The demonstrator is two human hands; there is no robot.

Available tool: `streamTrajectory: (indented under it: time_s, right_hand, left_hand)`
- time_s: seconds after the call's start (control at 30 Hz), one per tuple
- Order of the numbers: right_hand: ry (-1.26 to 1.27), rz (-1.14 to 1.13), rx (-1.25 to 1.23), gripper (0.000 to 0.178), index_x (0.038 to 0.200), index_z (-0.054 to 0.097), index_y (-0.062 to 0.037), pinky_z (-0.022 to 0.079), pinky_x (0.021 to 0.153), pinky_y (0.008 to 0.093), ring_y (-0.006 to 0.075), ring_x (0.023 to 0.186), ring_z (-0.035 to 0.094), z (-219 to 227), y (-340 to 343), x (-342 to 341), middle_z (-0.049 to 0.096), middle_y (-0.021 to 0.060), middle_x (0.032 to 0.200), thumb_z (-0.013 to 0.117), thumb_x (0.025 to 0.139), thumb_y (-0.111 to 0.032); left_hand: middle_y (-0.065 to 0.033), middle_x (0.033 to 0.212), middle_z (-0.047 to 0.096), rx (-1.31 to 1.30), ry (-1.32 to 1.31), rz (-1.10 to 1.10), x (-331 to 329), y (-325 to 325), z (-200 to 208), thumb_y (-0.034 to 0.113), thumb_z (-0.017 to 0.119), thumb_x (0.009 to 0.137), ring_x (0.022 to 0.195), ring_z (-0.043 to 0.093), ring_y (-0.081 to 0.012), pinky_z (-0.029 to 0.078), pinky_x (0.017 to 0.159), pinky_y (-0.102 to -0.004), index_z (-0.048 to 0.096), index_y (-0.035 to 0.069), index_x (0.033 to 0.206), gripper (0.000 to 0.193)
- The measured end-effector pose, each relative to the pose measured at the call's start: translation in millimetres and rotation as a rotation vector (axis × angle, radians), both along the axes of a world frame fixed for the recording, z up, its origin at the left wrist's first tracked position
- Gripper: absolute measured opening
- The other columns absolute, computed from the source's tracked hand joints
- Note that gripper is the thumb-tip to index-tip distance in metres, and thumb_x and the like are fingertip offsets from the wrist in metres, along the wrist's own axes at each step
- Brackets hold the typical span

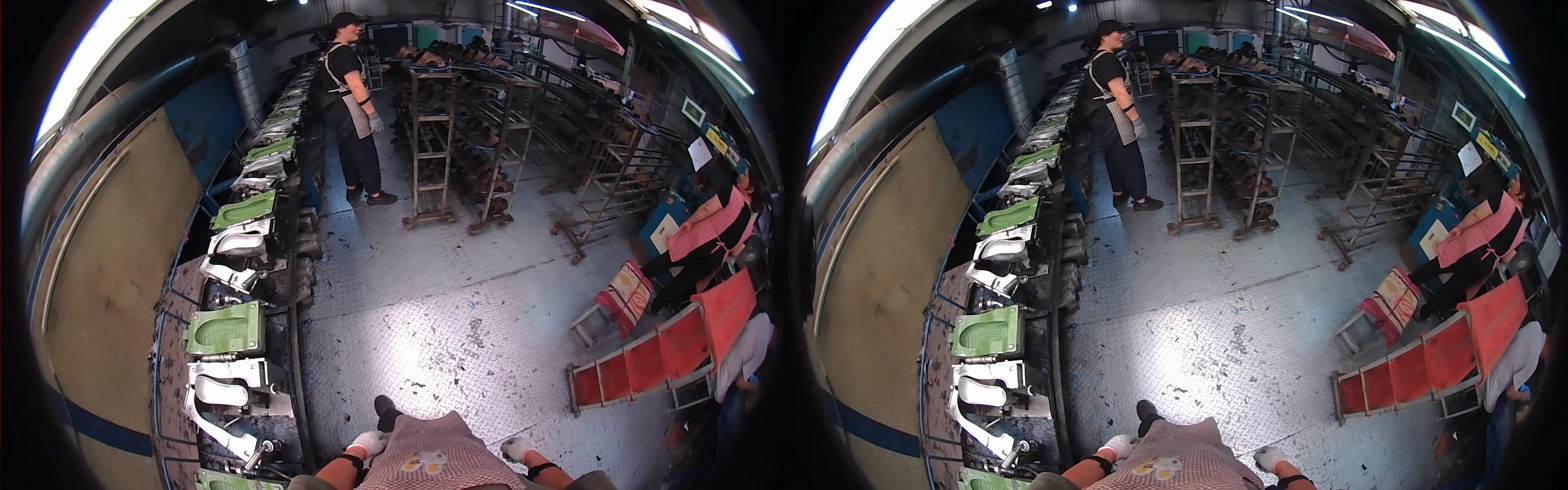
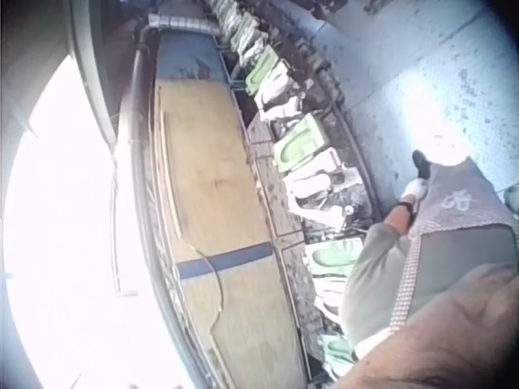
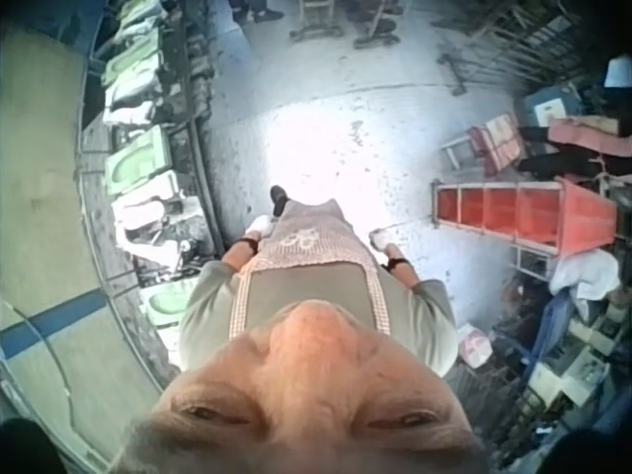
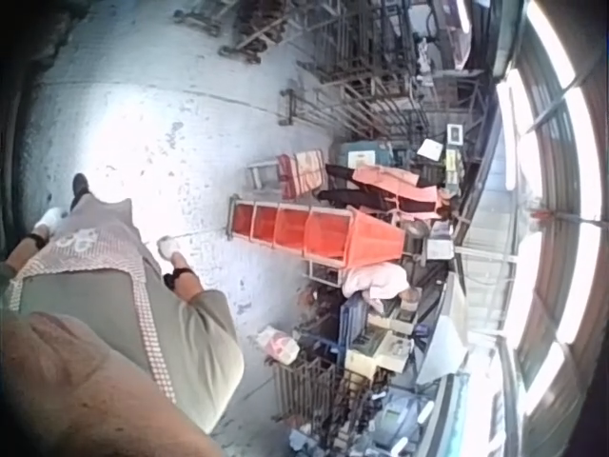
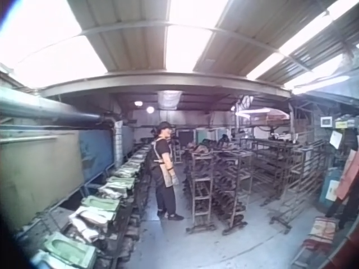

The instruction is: Assembling shoe components on a factory assembly line.

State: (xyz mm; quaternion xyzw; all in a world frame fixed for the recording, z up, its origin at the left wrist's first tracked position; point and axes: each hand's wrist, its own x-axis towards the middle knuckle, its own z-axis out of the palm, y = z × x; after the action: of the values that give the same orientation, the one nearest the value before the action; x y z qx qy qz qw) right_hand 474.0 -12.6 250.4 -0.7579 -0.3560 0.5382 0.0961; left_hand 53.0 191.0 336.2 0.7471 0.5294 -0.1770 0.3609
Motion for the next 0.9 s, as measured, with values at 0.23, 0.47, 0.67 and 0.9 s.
streamTrajectory:
  time_s: [0.23,0.47,0.67,0.9]
  right_hand:
    - [0.094,-0.126,-0.006,0.028,0.091,0.070,-0.0034,0.051,0.056,0.0308,0.0156,0.061,0.063,18,8,-14,0.070,0.0066,0.077,0.061,0.084,-0.029]
    - [0.045,0.044,-0.053,0.031,0.095,0.070,-0.0035,0.049,0.055,0.0312,0.0153,0.061,0.062,44,42,-9,0.069,0.0064,0.077,0.061,0.084,-0.031]
    - [0.027,0.129,-0.025,0.037,0.101,0.069,-0.0025,0.048,0.056,0.0330,0.0171,0.060,0.060,46,78,-4,0.067,0.0071,0.075,0.060,0.085,-0.034]
    - [0.083,0.116,-0.039,0.032,0.098,0.071,-0.0047,0.050,0.054,0.0336,0.0181,0.057,0.062,62,134,-2,0.068,0.0076,0.073,0.058,0.087,-0.032]
  left_hand:
    - [-0.0203,0.120,0.063,0.003,0.009,0.026,-4,13,16,0.043,0.049,0.091,0.115,0.057,-0.0379,0.046,0.095,-0.0448,0.064,0.008,0.117,0.046]
    - [-0.0200,0.121,0.063,-0.003,-0.001,0.090,-11,25,30,0.040,0.051,0.090,0.116,0.057,-0.0373,0.046,0.096,-0.0445,0.065,0.009,0.118,0.044]
    - [-0.0200,0.123,0.062,-0.013,-0.052,0.155,-19,38,44,0.040,0.052,0.090,0.117,0.056,-0.0374,0.046,0.096,-0.0444,0.063,0.011,0.123,0.045]
    - [-0.0196,0.123,0.062,-0.003,-0.027,0.282,-22,67,52,0.041,0.053,0.090,0.117,0.056,-0.0375,0.046,0.095,-0.0438,0.063,0.010,0.122,0.045]
